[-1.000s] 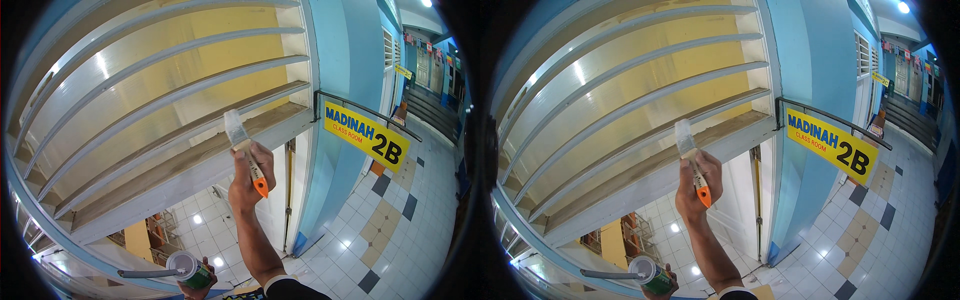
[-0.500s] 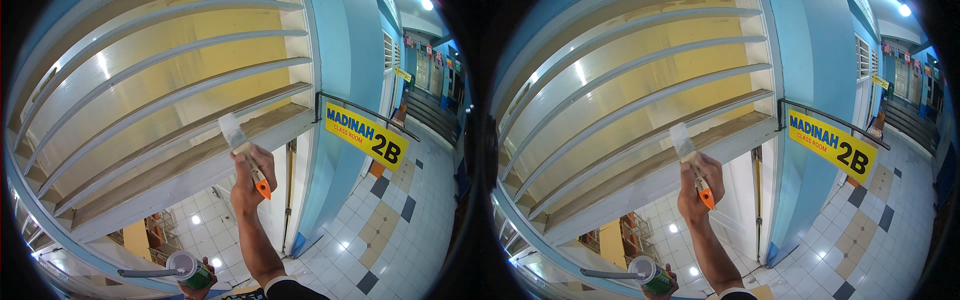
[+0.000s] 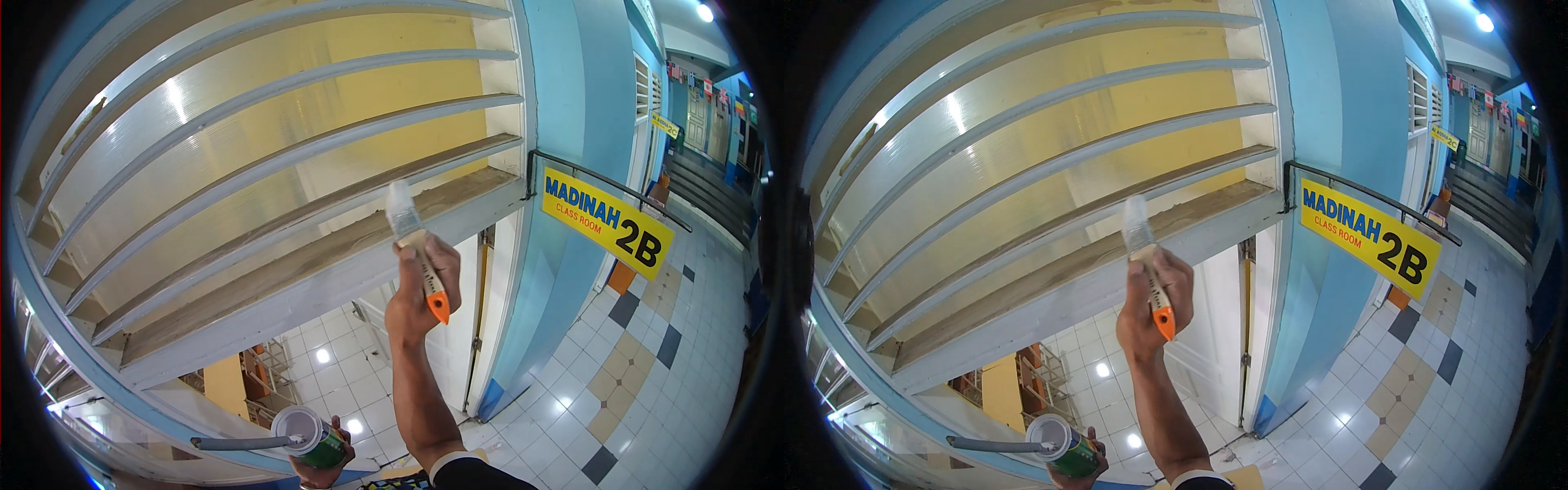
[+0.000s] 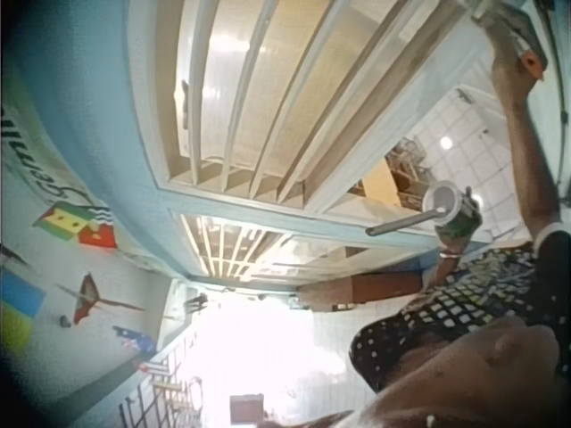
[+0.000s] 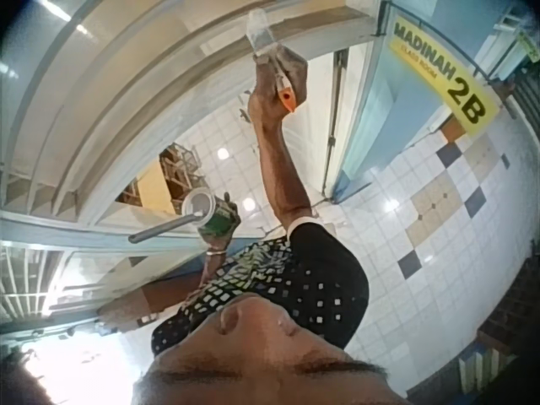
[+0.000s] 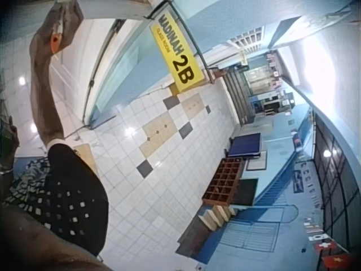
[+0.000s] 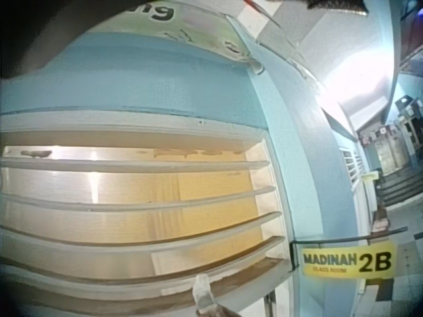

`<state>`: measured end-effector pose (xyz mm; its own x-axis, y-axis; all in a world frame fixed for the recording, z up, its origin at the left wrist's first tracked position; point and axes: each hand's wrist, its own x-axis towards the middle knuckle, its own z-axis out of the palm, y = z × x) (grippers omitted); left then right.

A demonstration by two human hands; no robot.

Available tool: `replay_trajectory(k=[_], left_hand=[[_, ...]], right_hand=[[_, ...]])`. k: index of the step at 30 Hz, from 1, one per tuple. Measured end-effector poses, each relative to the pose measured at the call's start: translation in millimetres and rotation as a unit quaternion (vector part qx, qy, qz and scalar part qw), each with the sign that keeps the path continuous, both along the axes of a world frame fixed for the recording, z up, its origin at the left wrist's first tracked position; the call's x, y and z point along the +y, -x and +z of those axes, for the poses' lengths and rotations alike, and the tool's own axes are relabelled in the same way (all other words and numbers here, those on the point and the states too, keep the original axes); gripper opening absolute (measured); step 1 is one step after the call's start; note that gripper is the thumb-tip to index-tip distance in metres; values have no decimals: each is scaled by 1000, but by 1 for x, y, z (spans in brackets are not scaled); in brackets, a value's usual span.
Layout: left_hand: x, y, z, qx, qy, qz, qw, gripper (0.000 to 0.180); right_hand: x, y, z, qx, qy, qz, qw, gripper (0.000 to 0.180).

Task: The person applies paint to the frame of a louvered door using a paint brush.

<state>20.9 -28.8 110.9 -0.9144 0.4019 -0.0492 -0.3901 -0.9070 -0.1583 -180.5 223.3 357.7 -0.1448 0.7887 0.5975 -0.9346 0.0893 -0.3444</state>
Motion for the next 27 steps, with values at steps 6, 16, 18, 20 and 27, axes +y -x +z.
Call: replay_trajectory(k=[6, 16, 18, 20, 27], left_hand=[[-3, -3, 2, 13, -16, -18, 1000, 106], [-19, -8, -1, 7, -47, -36, 998, 107], [-19, -11, 3, 11, -46, -42, 998, 107], [-11, -16, 20, -114, -120, 4, 986, 107], [-34, -16, -8, -88, -88, 8, 992, 106]], right_hand=[[1, -13, 2, 50, 54, 49, 996, 18], [-27, -24, 3, -13, 5, 54, 998, 17], [-23, -21, -4, 21, -29, 60, 998, 17], [-16, -24, 6, 26, 19, 51, 998, 18], [-38, -16, 7, 9, -6, -44, 999, 18]])
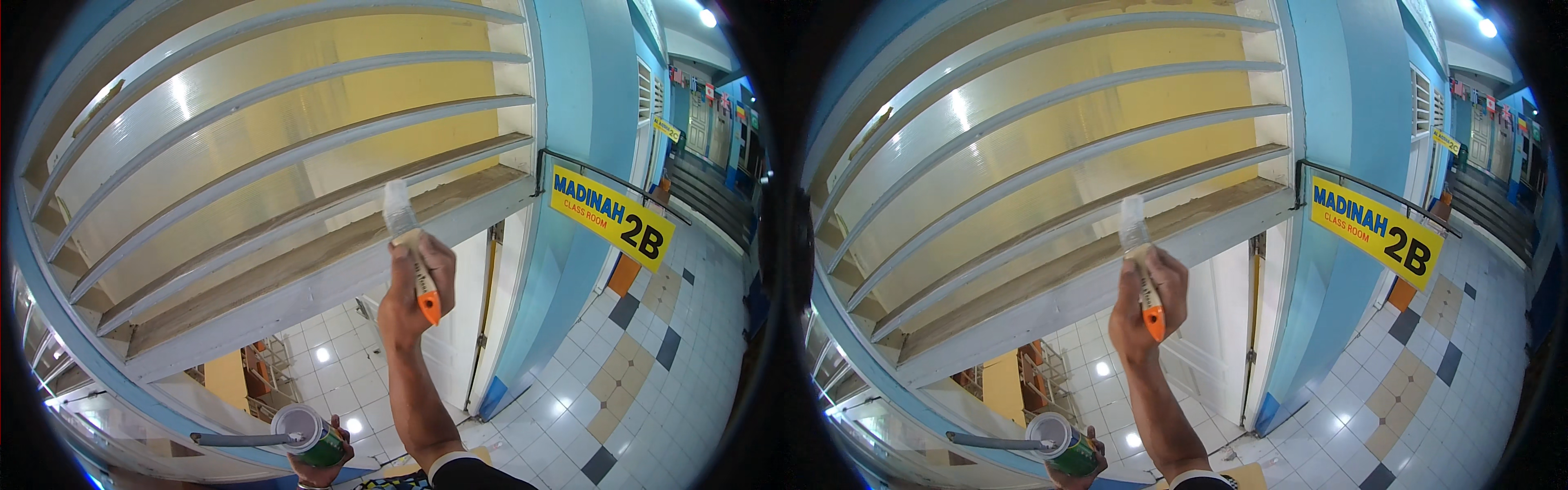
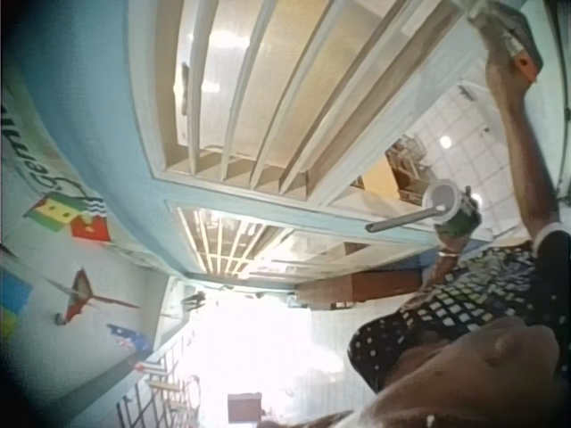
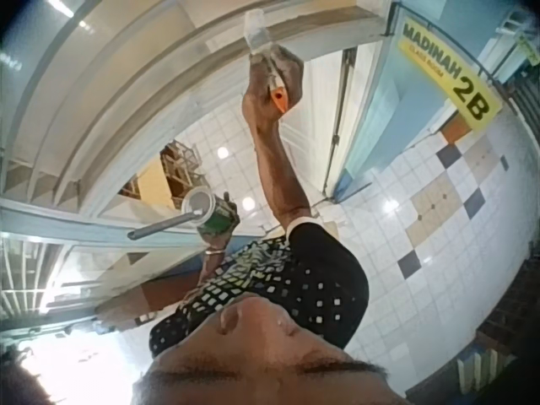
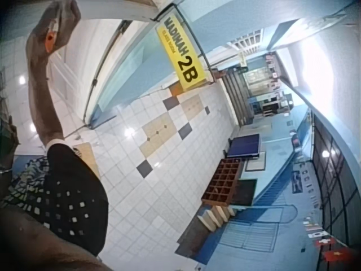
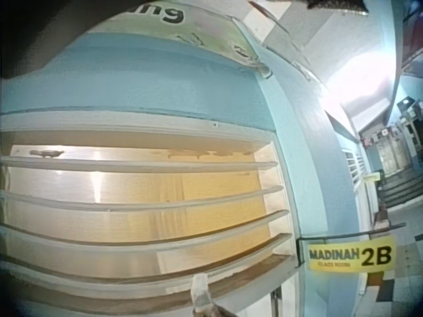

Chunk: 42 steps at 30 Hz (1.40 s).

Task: The person applies paint to the frame of a louvered door using a paint brush.

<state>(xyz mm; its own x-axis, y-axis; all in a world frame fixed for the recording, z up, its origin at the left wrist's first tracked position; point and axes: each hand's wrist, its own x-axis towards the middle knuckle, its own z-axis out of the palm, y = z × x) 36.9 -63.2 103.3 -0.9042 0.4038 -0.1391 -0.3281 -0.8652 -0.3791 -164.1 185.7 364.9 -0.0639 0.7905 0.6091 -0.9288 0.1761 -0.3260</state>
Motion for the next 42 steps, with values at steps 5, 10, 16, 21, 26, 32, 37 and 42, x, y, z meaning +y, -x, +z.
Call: replay_trajectory(k=[5, 10, 16, 21, 26, 32, 37, 42], left_hand=[[-11, 7, -14, 143, 39, -32, 988, 107], [-16, -4, -18, 34, 3, 4, 999, 107], [-17, -12, -2, -18, -42, 13, 999, 101], [4, -20, 64, -52, 125, 44, 990, 78], [-6, -22, 52, -30, 141, 44, 989, 80], [-15, -24, 43, 16, 162, 56, 985, 81], [-23, -12, 24, 21, 168, 42, 985, 71], [-17, 1, -10, 35, 155, 65, 985, 72]], right_hand=[[-15, -17, -6, -13, -49, 89, 995, 19], [-5, -18, 10, 15, 86, 85, 993, 20], [-28, -13, -2, -25, -57, -22, 998, 23], [-34, -27, -7, -11, -24, 99, 995, 18], [-23, -18, -3, -9, -11, 45, 999, 21], [-27, -43, -4, 13, -1, 198, 980, 23], [35, -54, -8, 33, -61, 192, 979, 32], [63, -50, 34, 48, -305, 118, 944, 33]])
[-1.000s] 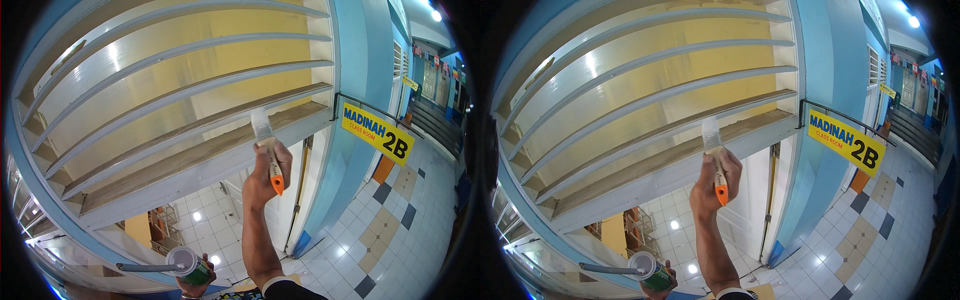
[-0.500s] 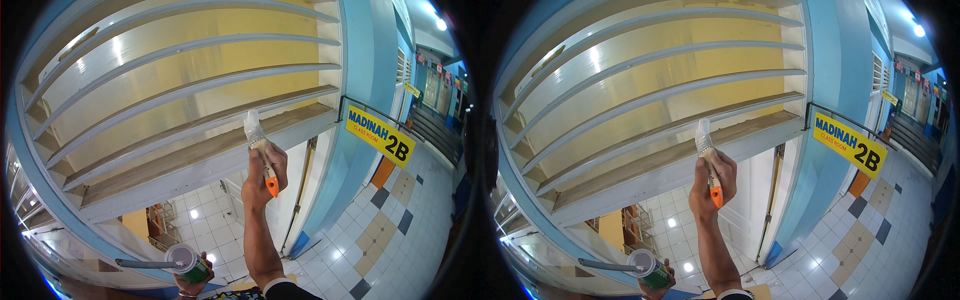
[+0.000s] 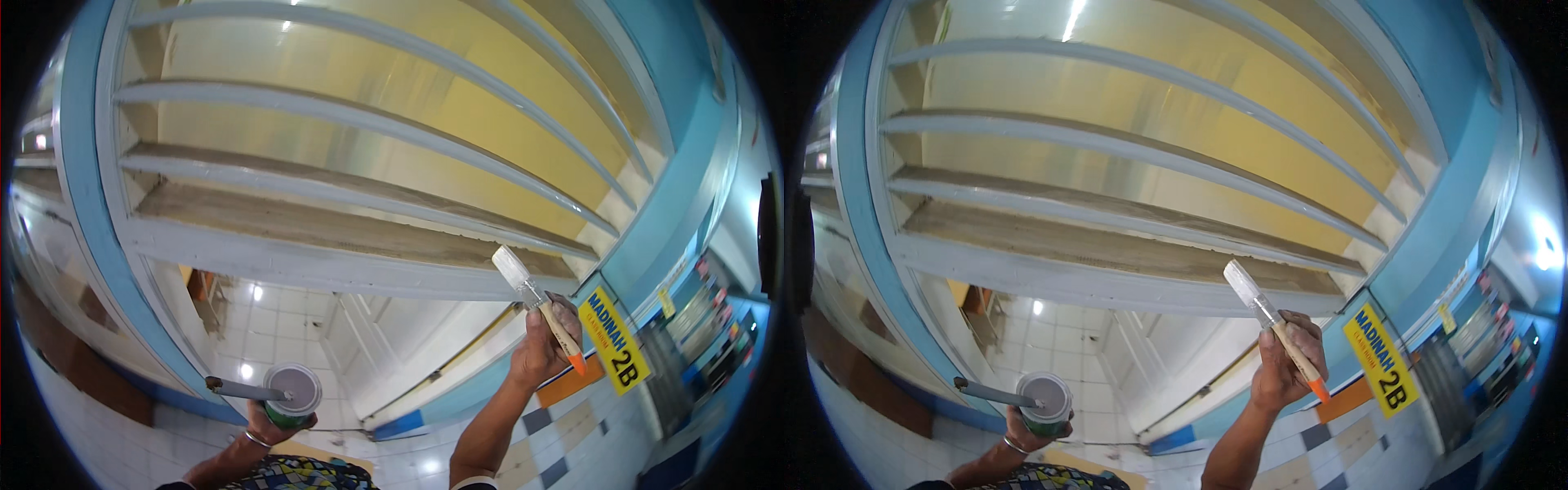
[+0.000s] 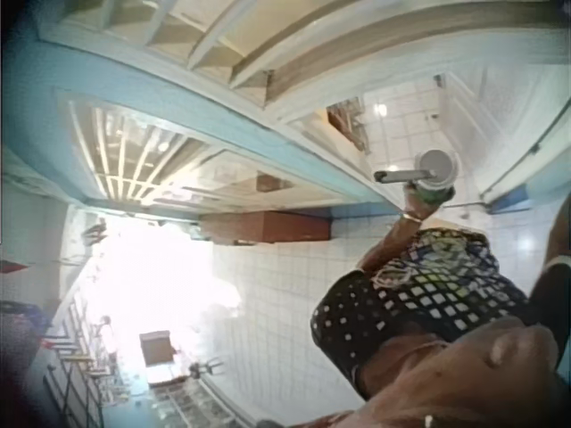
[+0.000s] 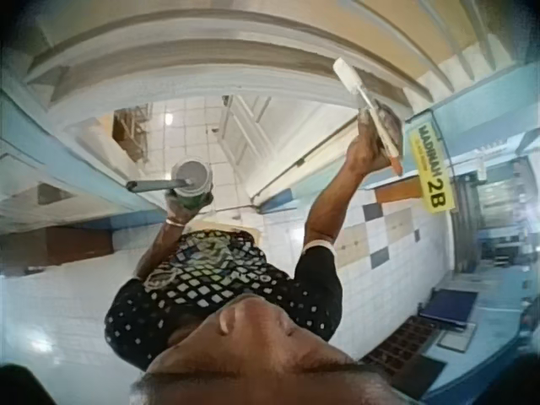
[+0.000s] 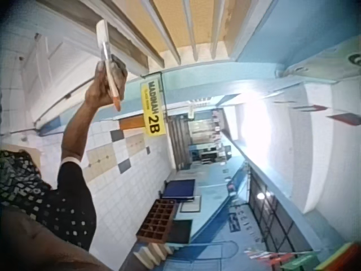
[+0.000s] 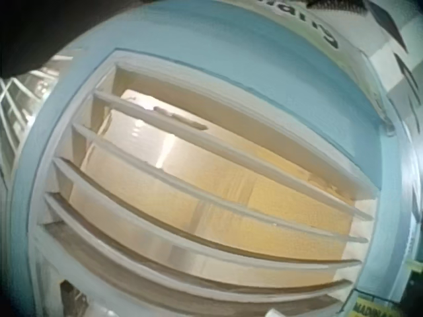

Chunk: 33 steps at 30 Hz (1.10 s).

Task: The person applies paint to the frame of a louvered door using a paint brush.

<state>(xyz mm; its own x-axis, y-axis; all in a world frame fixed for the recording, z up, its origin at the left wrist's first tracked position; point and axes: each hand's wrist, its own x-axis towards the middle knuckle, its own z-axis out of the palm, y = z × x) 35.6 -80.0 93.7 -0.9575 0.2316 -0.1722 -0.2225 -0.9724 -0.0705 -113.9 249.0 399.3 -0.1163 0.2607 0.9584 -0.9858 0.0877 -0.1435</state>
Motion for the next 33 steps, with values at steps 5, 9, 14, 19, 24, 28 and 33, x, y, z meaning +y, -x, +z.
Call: replay_trajectory(k=[5, 9, 14, 19, 24, 28, 33], left_hand=[[32, 10, -4, 27, 8, 3, 1000, 61], [66, 15, -10, 21, -17, -10, 1000, 58], [114, 31, -53, 50, -112, -4, 992, 53], [149, 46, -53, 25, -102, 13, 994, 51], [177, 66, -68, 51, -108, 28, 992, 48], [193, 71, -75, 48, -139, 30, 989, 48], [202, 78, -80, 18, -120, 34, 992, 49]], right_hand=[[-8, 0, 59, 127, -281, -104, 946, 29], [-13, 4, 80, 248, -448, -166, 843, 32], [-21, -2, 110, 331, -550, -179, 746, 33], [-32, -6, 132, 327, -619, -186, 689, 41], [-42, -2, 135, 361, -666, -200, 621, 44], [-42, -2, 130, 365, -677, -202, 607, 45], [-37, 10, 120, 365, -672, -209, 609, 48]])
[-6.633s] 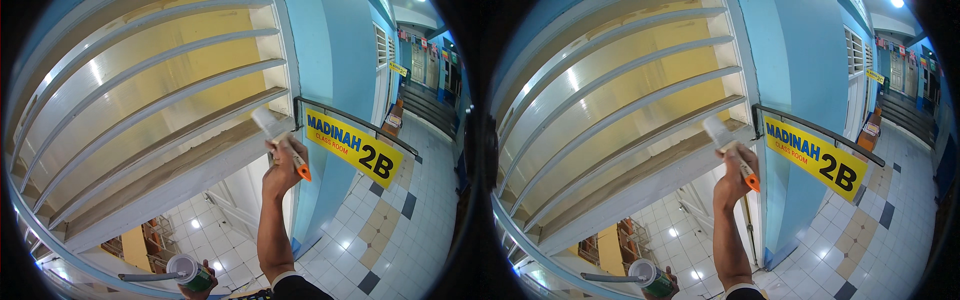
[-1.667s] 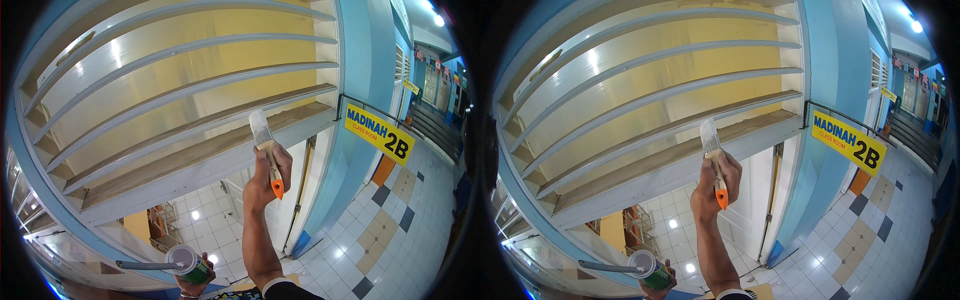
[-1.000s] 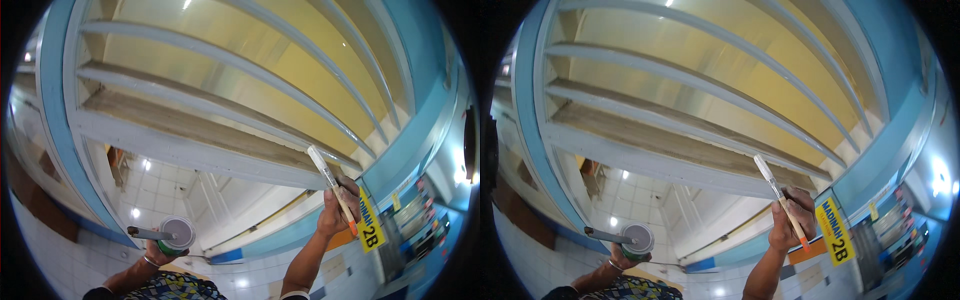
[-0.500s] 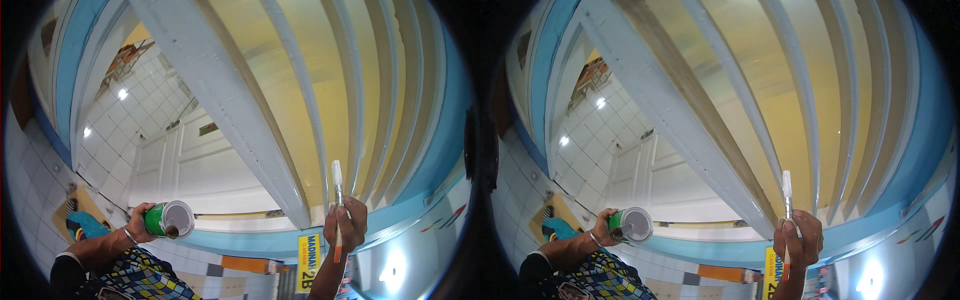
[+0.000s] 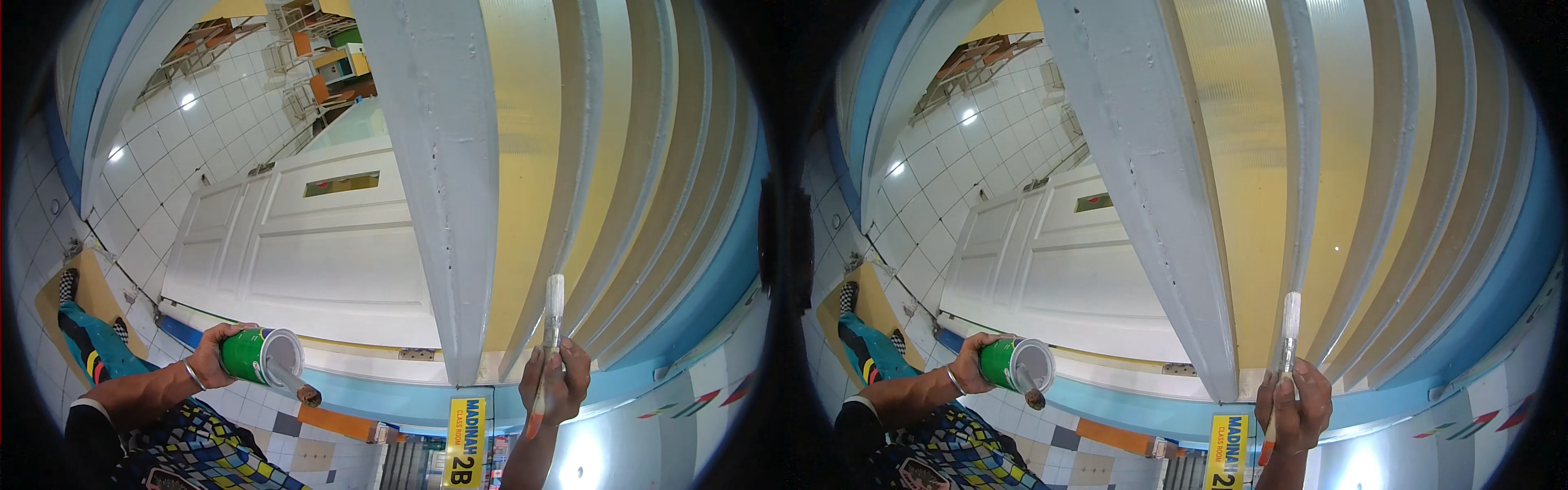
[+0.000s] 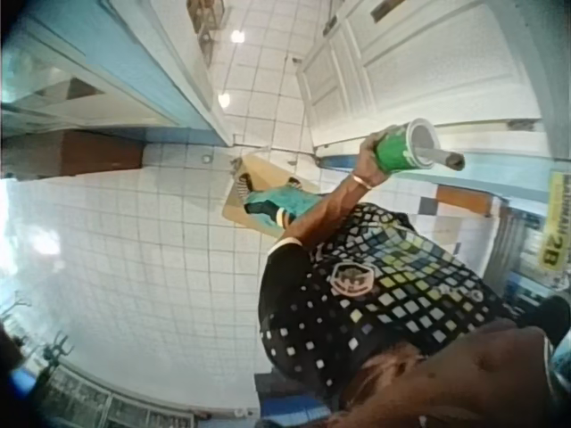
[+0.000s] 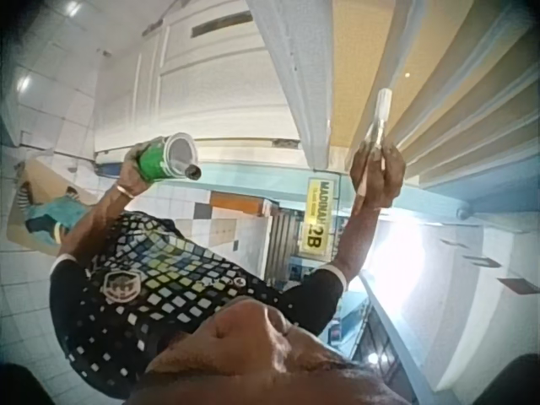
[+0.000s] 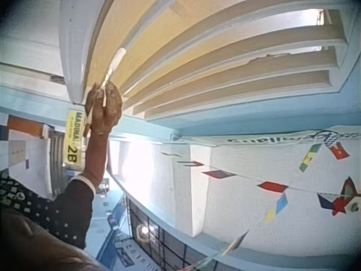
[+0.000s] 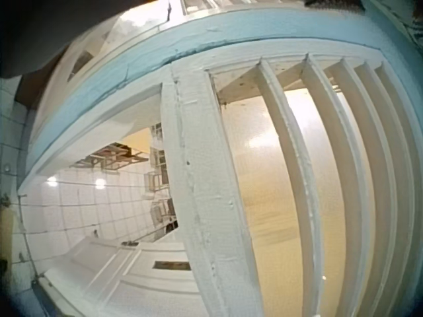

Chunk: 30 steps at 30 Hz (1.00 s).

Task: The person applies paint to the frame of a louvered door using a paint brush.

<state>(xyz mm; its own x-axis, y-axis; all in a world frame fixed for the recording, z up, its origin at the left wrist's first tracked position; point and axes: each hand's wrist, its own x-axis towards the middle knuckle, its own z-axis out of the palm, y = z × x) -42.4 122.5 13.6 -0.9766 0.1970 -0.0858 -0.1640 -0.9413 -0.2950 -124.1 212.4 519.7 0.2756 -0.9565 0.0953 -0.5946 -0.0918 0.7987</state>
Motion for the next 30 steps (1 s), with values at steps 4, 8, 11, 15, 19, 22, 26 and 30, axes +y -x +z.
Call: replay_trajectory(k=[4, 8, 11, 15, 19, 22, 26, 30], left_hand=[[0, 4, -1, -6, -1, 0, 1000, 50], [1, 7, -7, 6, -22, -4, 1000, 43], [4, 13, -10, 32, -25, 5, 999, 43], [4, 14, -5, -5, -21, -5, 1000, 44], [4, 15, -3, 12, -18, -3, 1000, 45], [10, 14, -7, 13, -26, -2, 1000, 45], [9, 11, -7, 23, -33, -5, 999, 43], [7, 7, -3, 11, -31, -2, 999, 43]], right_hand=[[15, 6, 0, 39, 2, -13, 999, 56], [36, 9, -3, 53, -1, -33, 998, 53], [46, 0, -1, 47, -3, -72, 996, 49], [60, -17, 8, 31, -30, -112, 993, 44], [36, -36, 9, 30, -19, -81, 996, 44], [-4, -41, 3, 27, -6, -50, 998, 48], [-38, -32, -2, 32, 0, -7, 999, 56], [-60, -27, -2, 21, 18, 33, 999, 57]])
